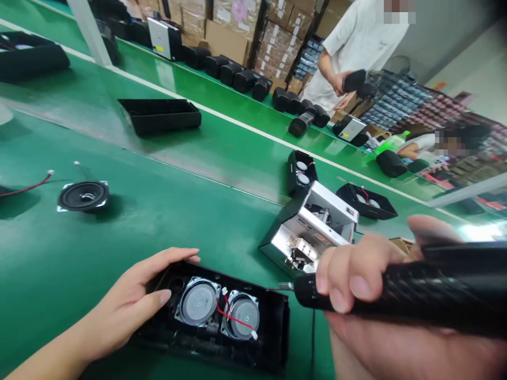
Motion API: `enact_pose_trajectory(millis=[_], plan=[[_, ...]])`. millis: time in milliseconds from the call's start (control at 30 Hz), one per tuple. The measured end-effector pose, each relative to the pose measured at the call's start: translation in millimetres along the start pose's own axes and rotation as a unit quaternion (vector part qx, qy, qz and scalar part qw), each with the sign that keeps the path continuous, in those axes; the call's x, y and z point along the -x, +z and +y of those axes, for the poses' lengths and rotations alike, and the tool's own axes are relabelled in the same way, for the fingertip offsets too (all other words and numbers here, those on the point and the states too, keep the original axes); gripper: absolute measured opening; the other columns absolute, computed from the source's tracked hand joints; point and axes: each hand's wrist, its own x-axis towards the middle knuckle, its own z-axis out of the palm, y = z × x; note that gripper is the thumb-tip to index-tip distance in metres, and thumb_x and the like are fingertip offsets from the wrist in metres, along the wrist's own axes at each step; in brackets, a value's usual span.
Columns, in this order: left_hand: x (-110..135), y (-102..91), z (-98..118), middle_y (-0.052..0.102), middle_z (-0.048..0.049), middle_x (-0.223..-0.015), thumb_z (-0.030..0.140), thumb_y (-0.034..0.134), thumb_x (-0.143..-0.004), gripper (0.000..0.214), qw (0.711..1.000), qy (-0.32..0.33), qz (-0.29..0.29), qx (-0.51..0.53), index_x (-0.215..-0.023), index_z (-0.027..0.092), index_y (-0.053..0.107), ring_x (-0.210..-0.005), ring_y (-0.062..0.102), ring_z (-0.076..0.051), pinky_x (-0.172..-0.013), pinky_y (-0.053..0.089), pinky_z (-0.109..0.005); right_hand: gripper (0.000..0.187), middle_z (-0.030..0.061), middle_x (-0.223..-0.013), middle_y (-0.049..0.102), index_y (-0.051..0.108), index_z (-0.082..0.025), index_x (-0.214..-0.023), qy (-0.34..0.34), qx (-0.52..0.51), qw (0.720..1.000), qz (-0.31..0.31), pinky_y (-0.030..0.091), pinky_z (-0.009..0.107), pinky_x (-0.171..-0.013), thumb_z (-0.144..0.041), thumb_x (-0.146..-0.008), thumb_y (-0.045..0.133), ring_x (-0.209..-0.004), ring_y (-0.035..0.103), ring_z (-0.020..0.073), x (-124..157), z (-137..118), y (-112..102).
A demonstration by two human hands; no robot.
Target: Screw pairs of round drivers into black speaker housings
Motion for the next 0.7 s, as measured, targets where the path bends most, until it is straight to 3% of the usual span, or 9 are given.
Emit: enact_pose_trajectory(millis=[100,167,333,700], plan=[[1.1,3.9,-0.6,0.076,-0.0066,-0.154,0.052,0.061,-0.109,0.051,0.998,-0.023,0.015,0.053,-0.156,0.036,0.069,-0.144,0.072,-0.033,-0.131,0.053,-0.050,0.032,-0.0003,-0.068,0.072,0.080,-0.036,-0.129,0.040,-0.029,0.995,-0.090,0.059,0.038,-0.051,-0.062,-0.112,0.074,-0.050,0.066,0.0228,13.6,3.1,9.6],[2.5,6.9,0.5,0.077,-0.0072,-0.153,0.052,0.062,-0.108,0.050,0.998,-0.023,0.016,0.061,-0.154,0.035,0.070,-0.143,0.071,-0.034,-0.133,0.051,-0.051,0.037,0.0014,-0.073,0.075,0.080,-0.035,-0.132,0.071,-0.053,0.988,-0.129,0.060,0.038,-0.055,-0.065,-0.111,0.073,-0.057,0.070,0.0239,19.8,15.6,15.0],[0.3,8.5,8.5,0.079,-0.0062,-0.148,0.047,0.061,-0.106,0.047,0.998,-0.008,0.015,0.068,-0.149,0.032,0.072,-0.140,0.072,-0.033,-0.128,0.054,-0.049,0.067,0.0000,-0.067,0.073,0.085,-0.030,-0.122,0.069,-0.067,0.987,-0.126,0.053,0.030,-0.050,-0.090,-0.093,0.078,-0.049,0.061,0.0180,27.2,47.5,28.1],[-3.3,8.2,13.6,0.079,-0.0051,-0.146,0.048,0.063,-0.107,0.044,0.998,0.001,0.011,0.066,-0.146,0.031,0.074,-0.136,0.073,-0.031,-0.125,0.056,-0.045,0.070,-0.0010,-0.067,0.073,0.083,-0.030,-0.123,0.051,-0.019,0.989,-0.135,0.053,0.031,-0.047,-0.093,-0.094,0.072,-0.046,0.062,0.0190,31.0,58.8,32.1]])
